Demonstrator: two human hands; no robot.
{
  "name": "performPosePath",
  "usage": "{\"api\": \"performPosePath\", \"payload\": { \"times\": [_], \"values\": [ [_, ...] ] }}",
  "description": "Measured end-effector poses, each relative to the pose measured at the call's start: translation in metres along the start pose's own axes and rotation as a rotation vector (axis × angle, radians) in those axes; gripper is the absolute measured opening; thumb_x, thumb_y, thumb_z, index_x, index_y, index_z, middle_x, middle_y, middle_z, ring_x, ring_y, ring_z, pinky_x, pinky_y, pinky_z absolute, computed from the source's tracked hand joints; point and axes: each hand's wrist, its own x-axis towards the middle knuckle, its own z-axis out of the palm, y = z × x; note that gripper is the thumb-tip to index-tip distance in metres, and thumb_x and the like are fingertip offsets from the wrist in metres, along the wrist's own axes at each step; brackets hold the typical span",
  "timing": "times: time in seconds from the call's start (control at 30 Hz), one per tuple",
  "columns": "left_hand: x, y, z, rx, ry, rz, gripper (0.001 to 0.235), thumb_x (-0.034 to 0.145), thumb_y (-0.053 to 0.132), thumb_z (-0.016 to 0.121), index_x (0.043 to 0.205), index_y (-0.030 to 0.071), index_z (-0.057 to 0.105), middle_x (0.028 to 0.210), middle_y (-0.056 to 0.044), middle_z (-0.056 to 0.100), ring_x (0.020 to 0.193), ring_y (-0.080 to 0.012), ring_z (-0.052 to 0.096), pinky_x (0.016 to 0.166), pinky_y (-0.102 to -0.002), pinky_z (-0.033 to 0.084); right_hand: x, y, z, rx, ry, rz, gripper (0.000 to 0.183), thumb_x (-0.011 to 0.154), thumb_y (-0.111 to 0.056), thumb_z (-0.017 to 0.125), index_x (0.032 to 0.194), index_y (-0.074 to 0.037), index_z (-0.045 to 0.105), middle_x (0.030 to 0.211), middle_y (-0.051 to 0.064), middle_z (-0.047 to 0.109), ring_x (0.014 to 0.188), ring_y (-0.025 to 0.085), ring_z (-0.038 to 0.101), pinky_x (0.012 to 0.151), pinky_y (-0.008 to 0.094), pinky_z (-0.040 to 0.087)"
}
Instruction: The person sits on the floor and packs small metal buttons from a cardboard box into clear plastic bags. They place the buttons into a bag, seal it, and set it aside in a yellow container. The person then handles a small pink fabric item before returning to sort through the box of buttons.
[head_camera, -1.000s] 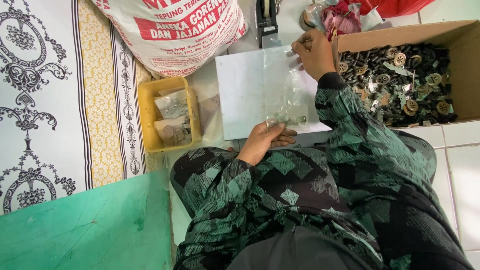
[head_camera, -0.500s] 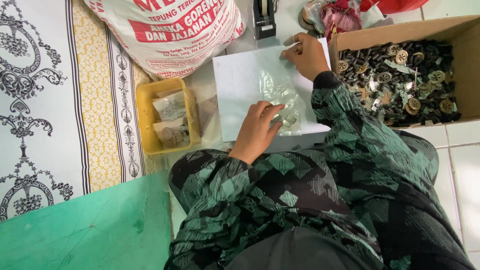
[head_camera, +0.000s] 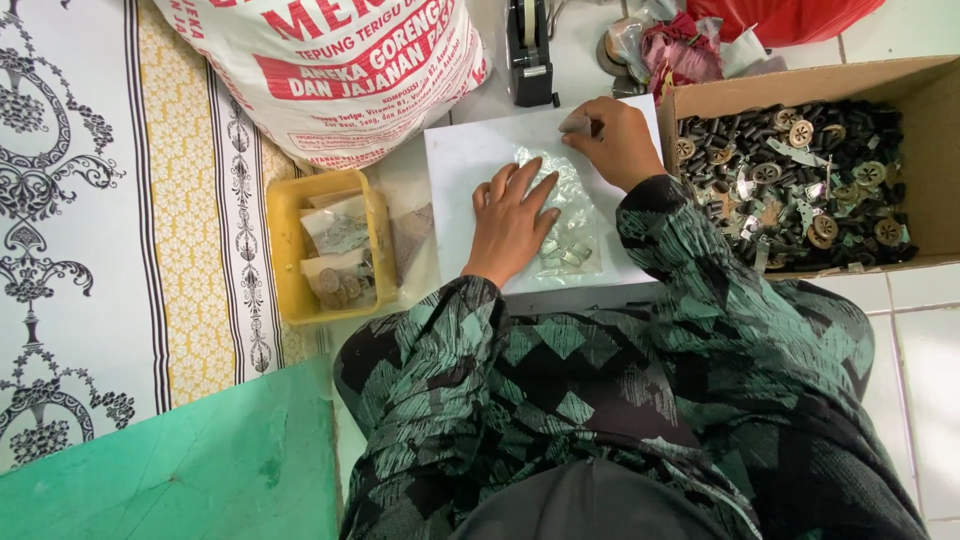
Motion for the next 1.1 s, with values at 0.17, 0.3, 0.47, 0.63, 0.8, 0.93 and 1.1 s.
{"api": "performPosePath", "payload": {
  "times": [0.17, 0.3, 0.47, 0.63, 0.8, 0.93, 1.1],
  "values": [
    [0.001, -0.017, 0.006, -0.069, -0.014, -0.237, 0.029, 0.104, 0.026, 0.060, 0.132, 0.020, 0.065, 0.139, -0.001, 0.050, 0.133, -0.0253, 0.039, 0.106, -0.051, 0.033, -0.032, -0.023, -0.009, -0.181, 0.029, -0.127, 0.023, 0.086, 0.006, 0.079, 0.107, -0.003, 0.078, 0.109, 0.015, 0.072, 0.101, 0.032, 0.065, 0.085, 0.039, 0.058],
    [0.000, -0.020, -0.012, -0.173, 0.159, -0.472, 0.016, 0.101, 0.021, 0.061, 0.115, 0.028, 0.066, 0.112, 0.006, 0.052, 0.110, -0.0212, 0.052, 0.090, -0.044, 0.044, -0.056, -0.037, -0.013, -0.277, 0.021, -0.187, 0.030, 0.080, 0.015, 0.077, 0.103, -0.004, 0.081, 0.122, 0.016, 0.067, 0.111, 0.034, 0.061, 0.095, 0.043, 0.056],
    [-0.003, -0.010, -0.025, -0.280, 0.230, -0.439, 0.013, 0.103, 0.031, 0.061, 0.116, 0.029, 0.062, 0.110, 0.007, 0.049, 0.107, -0.0208, 0.051, 0.088, -0.042, 0.042, -0.073, -0.014, -0.002, -0.393, 0.094, -0.319, 0.032, 0.083, 0.011, 0.070, 0.099, -0.013, 0.082, 0.129, 0.010, 0.062, 0.115, 0.031, 0.058, 0.095, 0.042, 0.052],
    [-0.001, -0.003, -0.023, -0.251, 0.169, -0.244, 0.014, 0.100, 0.034, 0.068, 0.114, 0.030, 0.068, 0.114, 0.006, 0.047, 0.108, -0.0218, 0.050, 0.091, -0.044, 0.042, -0.087, -0.021, -0.003, -0.489, 0.112, -0.350, 0.033, 0.086, 0.009, 0.067, 0.098, -0.017, 0.083, 0.132, 0.008, 0.061, 0.118, 0.031, 0.057, 0.092, 0.041, 0.051],
    [-0.008, -0.009, -0.005, -0.053, 0.102, -0.140, 0.037, 0.091, 0.029, 0.080, 0.126, 0.029, 0.069, 0.121, 0.002, 0.047, 0.113, -0.0237, 0.048, 0.093, -0.046, 0.044, -0.096, -0.023, -0.003, -0.552, 0.119, -0.373, 0.039, 0.090, 0.006, 0.064, 0.107, -0.023, 0.083, 0.137, 0.006, 0.060, 0.124, 0.030, 0.053, 0.094, 0.039, 0.047],
    [-0.004, -0.006, -0.013, -0.102, 0.188, -0.167, 0.040, 0.093, 0.017, 0.079, 0.128, 0.026, 0.062, 0.116, 0.000, 0.047, 0.107, -0.0230, 0.052, 0.092, -0.044, 0.046, -0.101, -0.023, -0.002, -0.578, 0.131, -0.383, 0.039, 0.092, 0.004, 0.063, 0.109, -0.026, 0.082, 0.139, 0.006, 0.058, 0.127, 0.031, 0.052, 0.091, 0.040, 0.047],
    [-0.005, -0.004, -0.010, -0.046, 0.253, 0.033, 0.007, 0.099, 0.030, 0.071, 0.106, 0.031, 0.071, 0.098, 0.012, 0.059, 0.104, -0.0109, 0.054, 0.093, -0.038, 0.037, -0.102, -0.027, 0.002, -0.603, 0.150, -0.404, 0.039, 0.097, 0.001, 0.062, 0.112, -0.029, 0.081, 0.139, 0.007, 0.058, 0.130, 0.031, 0.051, 0.095, 0.041, 0.045]
  ]
}}
